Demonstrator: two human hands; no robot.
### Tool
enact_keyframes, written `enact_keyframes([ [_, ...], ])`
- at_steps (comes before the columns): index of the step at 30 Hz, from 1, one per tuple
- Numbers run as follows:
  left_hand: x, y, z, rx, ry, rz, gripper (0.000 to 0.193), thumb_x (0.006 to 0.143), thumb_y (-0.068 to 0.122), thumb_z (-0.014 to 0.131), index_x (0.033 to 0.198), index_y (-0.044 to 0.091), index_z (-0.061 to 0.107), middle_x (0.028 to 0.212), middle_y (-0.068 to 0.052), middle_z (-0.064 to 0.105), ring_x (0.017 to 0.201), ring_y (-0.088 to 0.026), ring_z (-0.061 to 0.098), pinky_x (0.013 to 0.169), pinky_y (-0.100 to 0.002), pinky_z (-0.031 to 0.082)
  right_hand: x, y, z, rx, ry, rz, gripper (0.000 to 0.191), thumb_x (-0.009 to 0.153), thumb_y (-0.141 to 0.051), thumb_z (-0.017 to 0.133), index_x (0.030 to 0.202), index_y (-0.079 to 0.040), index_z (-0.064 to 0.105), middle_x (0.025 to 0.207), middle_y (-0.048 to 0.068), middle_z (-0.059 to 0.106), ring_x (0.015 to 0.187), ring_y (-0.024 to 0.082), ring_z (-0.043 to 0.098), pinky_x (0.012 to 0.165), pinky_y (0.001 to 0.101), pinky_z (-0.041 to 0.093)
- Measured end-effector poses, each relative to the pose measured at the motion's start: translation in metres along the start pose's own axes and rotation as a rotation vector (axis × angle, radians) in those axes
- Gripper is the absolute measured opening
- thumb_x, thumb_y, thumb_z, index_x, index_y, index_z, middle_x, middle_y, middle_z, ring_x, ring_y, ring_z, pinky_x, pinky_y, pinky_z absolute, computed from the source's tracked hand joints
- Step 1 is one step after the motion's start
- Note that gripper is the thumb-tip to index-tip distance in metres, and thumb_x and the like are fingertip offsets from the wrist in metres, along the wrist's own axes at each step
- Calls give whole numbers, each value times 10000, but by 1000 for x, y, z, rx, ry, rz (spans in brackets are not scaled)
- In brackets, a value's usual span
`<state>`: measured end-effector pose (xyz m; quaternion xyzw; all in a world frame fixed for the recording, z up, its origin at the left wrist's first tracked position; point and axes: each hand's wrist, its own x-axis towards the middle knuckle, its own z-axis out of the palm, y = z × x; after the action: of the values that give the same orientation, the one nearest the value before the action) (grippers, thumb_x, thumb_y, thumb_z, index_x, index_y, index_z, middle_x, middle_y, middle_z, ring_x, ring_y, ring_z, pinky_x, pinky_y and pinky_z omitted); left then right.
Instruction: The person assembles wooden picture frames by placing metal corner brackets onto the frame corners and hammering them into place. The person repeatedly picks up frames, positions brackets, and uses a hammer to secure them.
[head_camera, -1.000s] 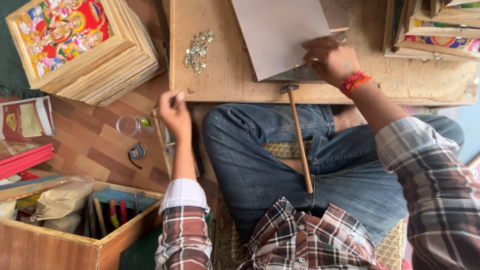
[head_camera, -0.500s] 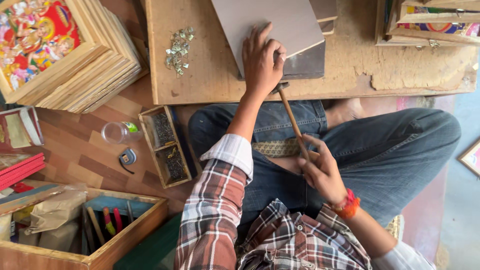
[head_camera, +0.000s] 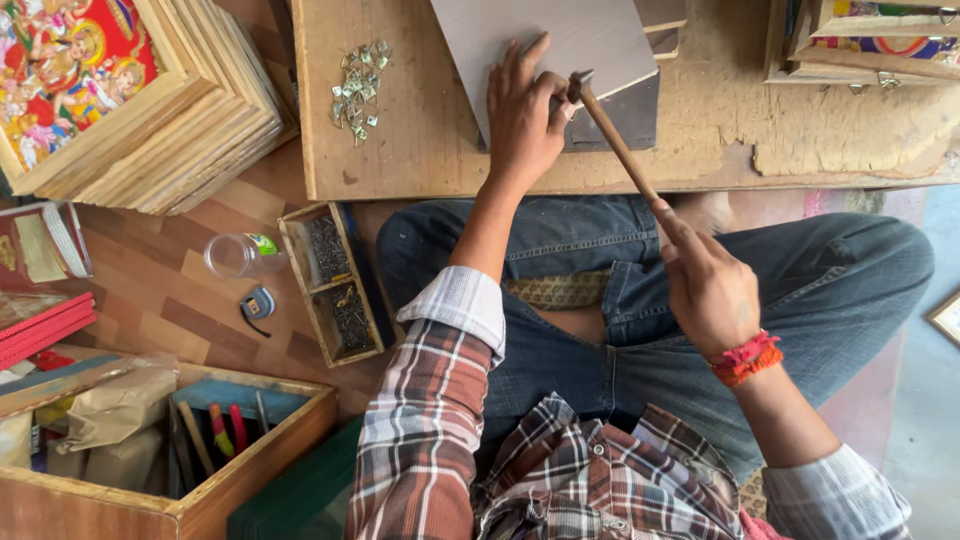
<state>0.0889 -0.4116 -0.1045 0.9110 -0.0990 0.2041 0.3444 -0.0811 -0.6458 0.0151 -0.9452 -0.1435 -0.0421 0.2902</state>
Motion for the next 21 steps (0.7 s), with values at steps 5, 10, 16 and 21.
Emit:
enact_keyframes([
  [5, 0, -11, 0, -88, 3, 20, 295, 881, 16, 746, 1092, 172, 611, 1594, -70, 409, 1559, -376, 248, 1292, -599, 147, -13, 6, 17, 267, 474, -70, 396, 1042, -31, 605, 1429, -66, 523, 882, 107, 668, 696, 272, 677, 657, 388, 557],
  [10, -1, -17, -3, -141, -22, -14, 647, 819, -158, 603, 1350, 209, 550, 1585, -44, 462, 1582, -356, 282, 1312, -574, 173, -16, 14, 34, 142, 125, -45, 398, 1044, -37, 558, 1441, -50, 582, 1233, 236, 693, 1060, 412, 706, 837, 425, 580],
  [16, -3, -13, -6, -151, 3, 1, 717, 828, -163, 598, 1424, 227, 514, 1581, -46, 460, 1579, -356, 293, 1319, -575, 173, -14, 8, 32, 158, 245, 131, 361, 1006, -41, 551, 1357, -57, 630, 1055, 231, 678, 932, 418, 650, 764, 437, 538],
  [21, -6, -11, -7, -99, 14, 16, 741, 819, -155, 600, 1442, 230, 487, 1577, -61, 428, 1558, -386, 260, 1286, -588, 152, -15, 8, 29, 137, 267, -36, 345, 1031, -30, 585, 1375, -39, 611, 1014, 189, 682, 824, 374, 678, 704, 424, 559],
])
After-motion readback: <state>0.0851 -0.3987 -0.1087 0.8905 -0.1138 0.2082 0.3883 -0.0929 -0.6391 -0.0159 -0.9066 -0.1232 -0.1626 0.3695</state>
